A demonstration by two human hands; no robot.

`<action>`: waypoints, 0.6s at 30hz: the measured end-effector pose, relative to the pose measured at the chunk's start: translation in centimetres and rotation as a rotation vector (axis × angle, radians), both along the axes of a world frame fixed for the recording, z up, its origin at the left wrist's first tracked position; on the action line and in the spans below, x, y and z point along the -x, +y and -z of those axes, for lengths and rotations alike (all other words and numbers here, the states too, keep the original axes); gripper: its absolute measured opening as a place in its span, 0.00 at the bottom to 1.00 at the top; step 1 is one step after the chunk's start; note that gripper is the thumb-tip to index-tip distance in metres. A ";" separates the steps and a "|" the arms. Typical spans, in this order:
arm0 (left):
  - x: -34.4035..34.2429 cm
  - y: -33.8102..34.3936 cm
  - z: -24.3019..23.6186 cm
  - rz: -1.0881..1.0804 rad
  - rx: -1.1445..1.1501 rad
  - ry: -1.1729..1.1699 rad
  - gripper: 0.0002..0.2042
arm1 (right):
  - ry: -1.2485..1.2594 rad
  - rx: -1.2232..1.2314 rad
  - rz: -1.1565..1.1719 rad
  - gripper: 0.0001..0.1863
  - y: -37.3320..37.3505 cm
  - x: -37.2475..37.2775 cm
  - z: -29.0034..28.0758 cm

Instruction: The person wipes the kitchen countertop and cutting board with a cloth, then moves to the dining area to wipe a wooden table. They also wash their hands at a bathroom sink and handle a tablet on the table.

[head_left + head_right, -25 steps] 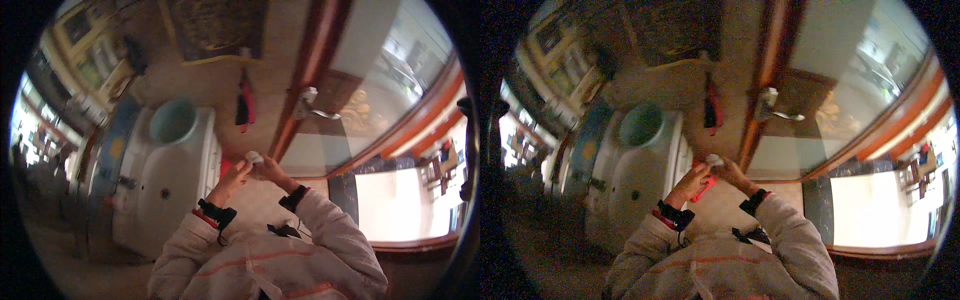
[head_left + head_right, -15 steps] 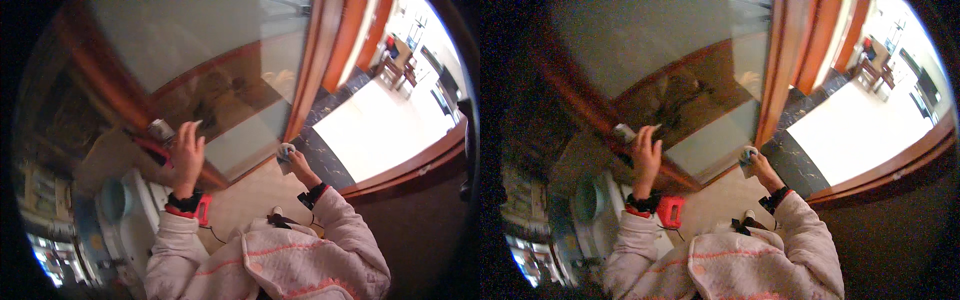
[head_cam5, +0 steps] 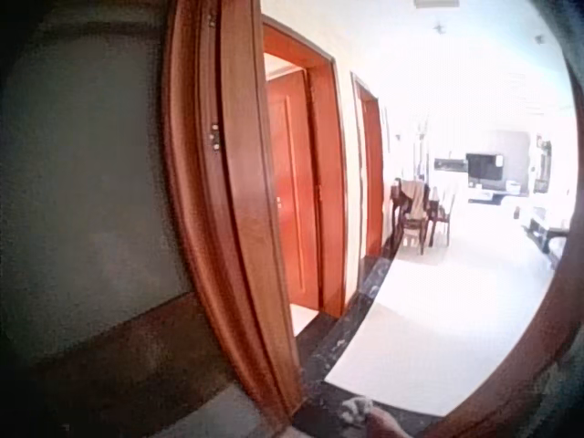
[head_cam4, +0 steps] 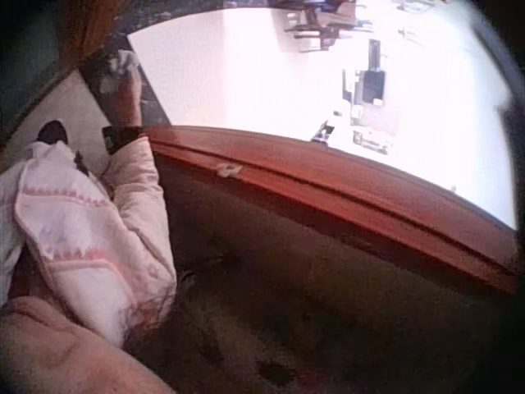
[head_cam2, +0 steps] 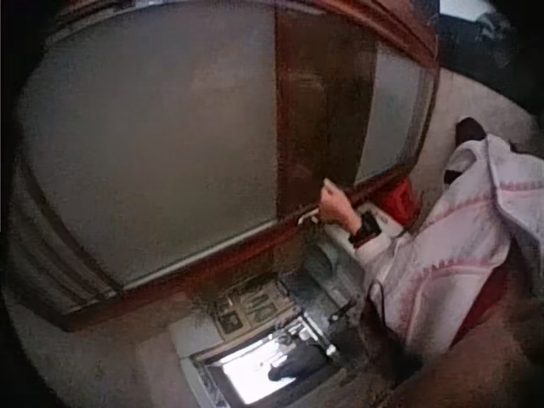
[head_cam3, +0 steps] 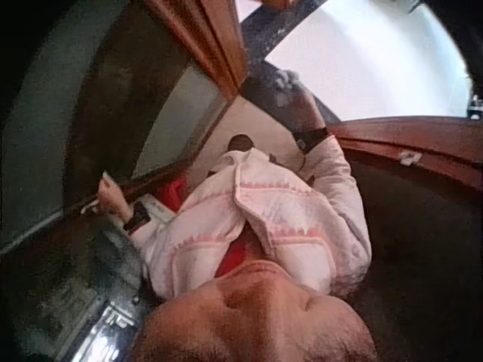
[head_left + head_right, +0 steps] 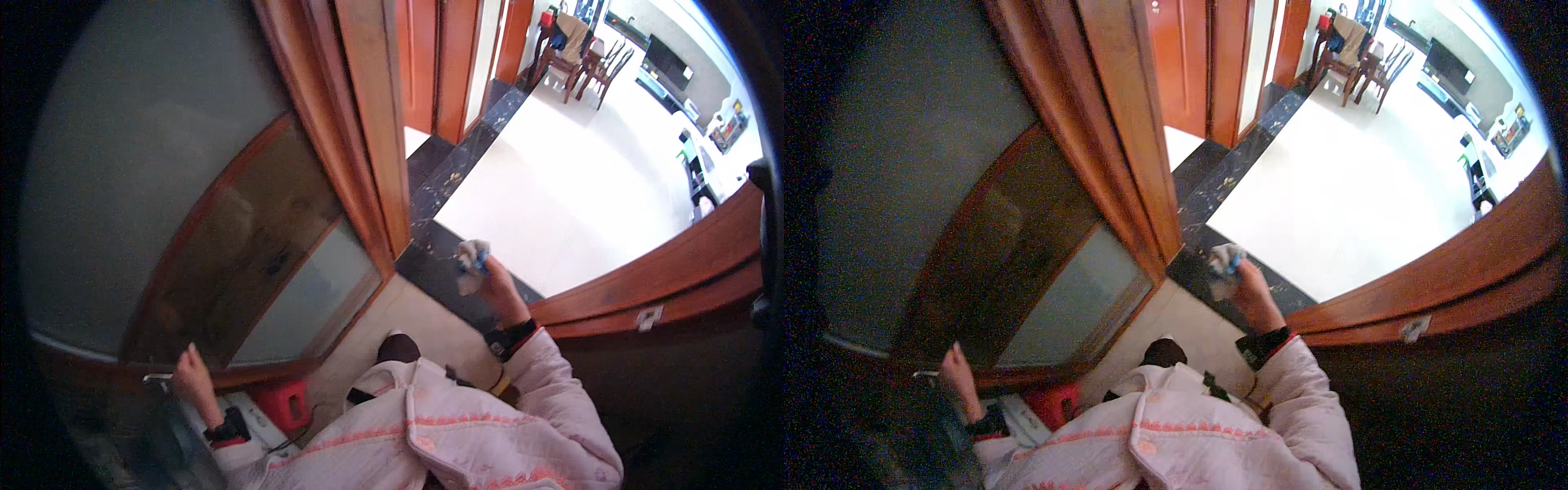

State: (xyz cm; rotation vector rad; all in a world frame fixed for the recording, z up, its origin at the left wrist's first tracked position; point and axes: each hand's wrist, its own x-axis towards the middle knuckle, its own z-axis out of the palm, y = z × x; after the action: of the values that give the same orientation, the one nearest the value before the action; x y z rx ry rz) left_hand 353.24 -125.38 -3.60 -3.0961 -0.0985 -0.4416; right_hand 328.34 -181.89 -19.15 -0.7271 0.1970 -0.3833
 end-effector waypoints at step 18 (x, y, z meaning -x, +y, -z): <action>8.0 2.7 8.9 -0.562 -0.432 -0.577 0.23 | 0.417 0.340 -0.304 0.19 -30.4 -23.1 -3.6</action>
State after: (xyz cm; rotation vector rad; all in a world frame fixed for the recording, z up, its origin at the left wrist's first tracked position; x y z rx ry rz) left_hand 345.24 -122.70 -12.47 -2.2939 -0.7363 -1.1132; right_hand 351.43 -212.26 -15.54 -1.1535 0.4142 0.0331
